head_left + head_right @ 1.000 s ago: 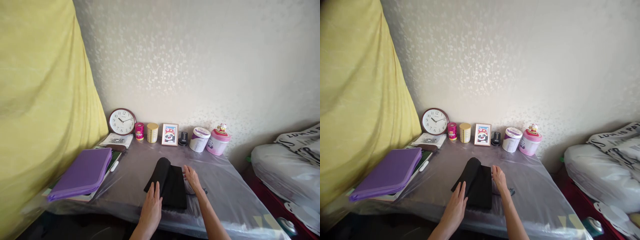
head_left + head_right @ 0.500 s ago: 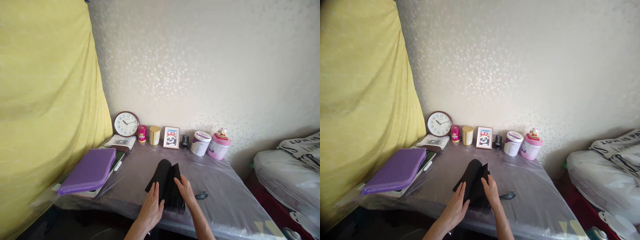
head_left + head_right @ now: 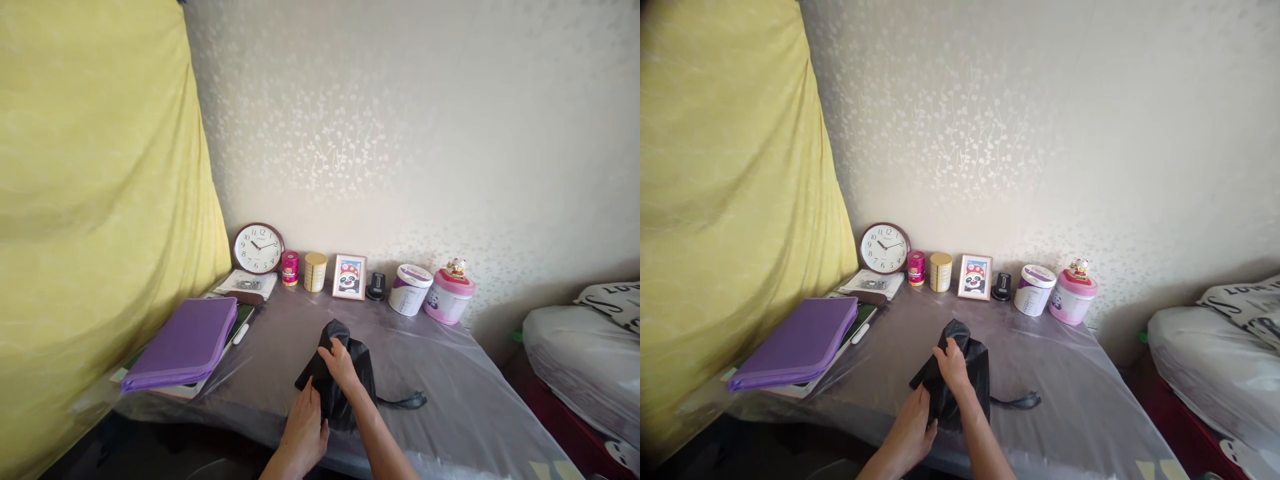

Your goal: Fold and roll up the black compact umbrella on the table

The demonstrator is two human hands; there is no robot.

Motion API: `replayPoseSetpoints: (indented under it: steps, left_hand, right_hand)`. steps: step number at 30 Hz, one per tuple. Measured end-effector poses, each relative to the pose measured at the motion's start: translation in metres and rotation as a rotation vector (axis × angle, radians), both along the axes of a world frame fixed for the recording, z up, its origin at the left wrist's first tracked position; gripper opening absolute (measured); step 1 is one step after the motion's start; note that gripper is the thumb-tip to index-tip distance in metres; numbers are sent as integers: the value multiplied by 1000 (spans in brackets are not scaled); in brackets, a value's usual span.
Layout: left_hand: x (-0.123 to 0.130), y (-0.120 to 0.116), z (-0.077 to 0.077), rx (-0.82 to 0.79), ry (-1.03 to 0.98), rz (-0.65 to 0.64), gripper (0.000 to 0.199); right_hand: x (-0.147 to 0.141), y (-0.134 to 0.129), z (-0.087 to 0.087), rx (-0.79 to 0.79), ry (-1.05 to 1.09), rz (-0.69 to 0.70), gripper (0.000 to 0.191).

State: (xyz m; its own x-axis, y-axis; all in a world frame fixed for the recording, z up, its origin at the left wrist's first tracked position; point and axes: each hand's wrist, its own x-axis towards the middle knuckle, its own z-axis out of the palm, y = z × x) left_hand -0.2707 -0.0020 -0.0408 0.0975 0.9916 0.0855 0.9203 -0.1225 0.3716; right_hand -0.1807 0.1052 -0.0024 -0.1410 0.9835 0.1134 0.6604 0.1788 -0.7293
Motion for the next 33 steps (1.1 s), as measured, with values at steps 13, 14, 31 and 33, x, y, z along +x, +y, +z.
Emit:
replayPoseSetpoints:
  steps: [13, 14, 31, 33]
  left_hand:
    - [-10, -9, -24, 219, -87, 27, 49]
    - [-11, -11, -20, 275, -107, 51, 45]
    - [10, 1, 11, 315, -77, -28, 39]
    - [10, 1, 13, 278, -110, -21, 41]
  right_hand:
    - [-2, -7, 17, -144, -144, 236, 26]
    - [-1, -8, 17, -151, -128, 278, 30]
    - [13, -21, 19, 147, -86, 409, 26]
    - [21, -21, 11, 275, -75, 393, 25]
